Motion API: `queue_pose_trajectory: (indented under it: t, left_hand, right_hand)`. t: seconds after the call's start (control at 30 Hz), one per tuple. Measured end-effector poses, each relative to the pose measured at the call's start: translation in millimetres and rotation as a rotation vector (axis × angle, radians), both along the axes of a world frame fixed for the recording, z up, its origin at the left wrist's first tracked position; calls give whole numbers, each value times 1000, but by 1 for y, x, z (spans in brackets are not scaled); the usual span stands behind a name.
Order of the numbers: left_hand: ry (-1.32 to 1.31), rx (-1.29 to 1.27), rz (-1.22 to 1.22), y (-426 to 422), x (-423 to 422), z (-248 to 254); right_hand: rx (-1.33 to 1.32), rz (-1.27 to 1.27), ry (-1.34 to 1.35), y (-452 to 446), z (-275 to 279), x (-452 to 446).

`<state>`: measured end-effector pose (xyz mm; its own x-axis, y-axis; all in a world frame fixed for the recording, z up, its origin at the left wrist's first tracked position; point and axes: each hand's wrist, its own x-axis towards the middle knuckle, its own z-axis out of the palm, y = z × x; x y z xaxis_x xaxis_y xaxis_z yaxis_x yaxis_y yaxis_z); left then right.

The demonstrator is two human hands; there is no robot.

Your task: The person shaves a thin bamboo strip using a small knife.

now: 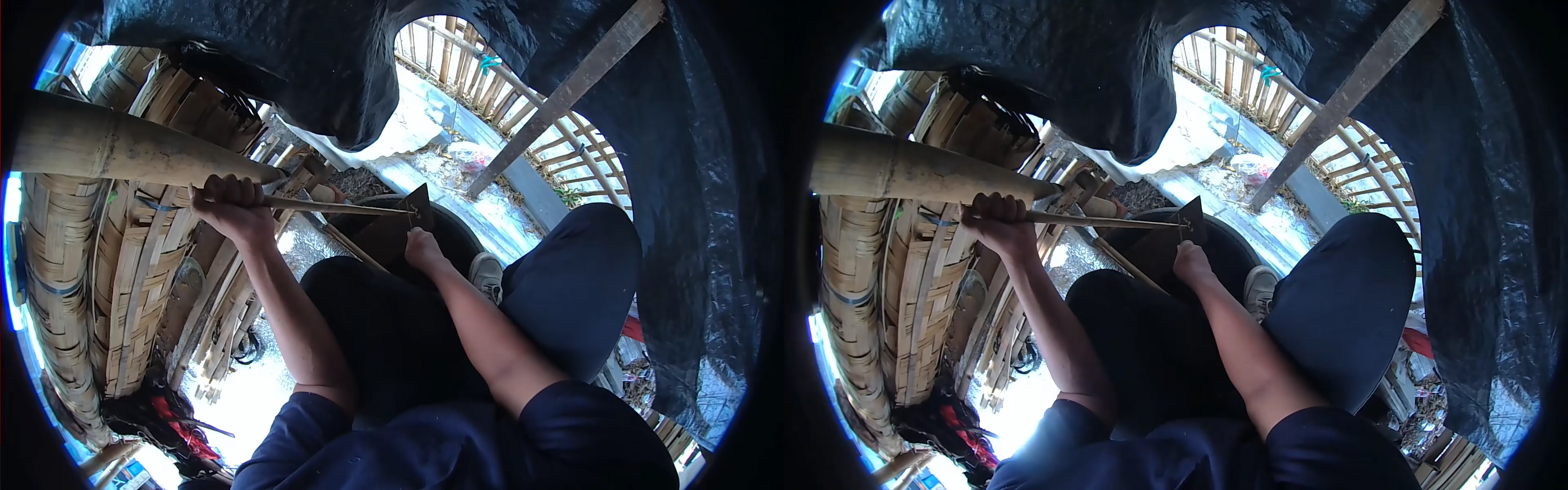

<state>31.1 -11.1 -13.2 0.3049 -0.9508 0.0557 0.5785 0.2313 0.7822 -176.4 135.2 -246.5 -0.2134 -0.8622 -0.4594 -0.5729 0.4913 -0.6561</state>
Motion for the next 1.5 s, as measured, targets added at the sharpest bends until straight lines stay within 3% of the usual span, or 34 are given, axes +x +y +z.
queue_pose_trajectory:
  t: [0.1,0.2,0.27,0.33,0.37,0.43,0.53,0.63,0.73,0.83,0.93,1.0,1.1,1.13,1.23,1.27,1.37,1.4,1.5]
  left_hand:
    - [23,-29,-4,-1,-4,-1]
    - [60,26,17,-2,1,-1]
    - [67,22,5,-1,7,-4]
    - [71,9,-19,0,5,-2]
    - [70,-17,-51,2,4,-2]
    - [70,-44,-85,-1,3,-2]
    - [75,-24,-80,2,10,-8]
    - [105,-29,-65,1,12,-7]
    - [93,-2,-42,0,11,-7]
    - [115,-124,-212,-1,14,-9]
    - [135,-73,-149,3,16,-12]
    - [149,-140,-237,0,20,-15]
    - [124,-112,-202,-4,15,-14]
    - [127,-109,-197,-4,15,-14]
    - [145,-91,-198,-1,18,-15]
    - [159,-108,-209,-1,22,-18]
    - [150,-135,-242,-3,19,-15]
    - [131,-137,-252,-2,17,-14]
    - [138,-70,-178,0,9,-9]
  right_hand:
    - [-228,149,-19,-21,18,17]
    - [-284,179,-21,-35,57,21]
    - [-193,164,12,-23,3,8]
    - [-7,86,22,-11,-3,-7]
    - [-12,79,21,-14,-8,-3]
    - [-202,295,118,-27,1,11]
    - [-256,150,-90,-33,49,11]
    - [-181,49,-152,-27,37,-2]
    - [-180,148,-48,-37,44,7]
    - [-333,186,-61,-37,74,29]
    - [-251,130,-50,-23,40,10]
    - [-170,116,-55,-27,22,8]
    - [-338,254,-115,-39,85,28]
    - [-485,196,-167,-38,100,37]
    - [-349,166,-107,-29,61,25]
    - [-137,92,-25,-24,28,14]
    - [-207,142,-9,-30,35,18]
    - [-282,218,-93,-34,75,22]
    - [-369,201,-140,-36,99,35]
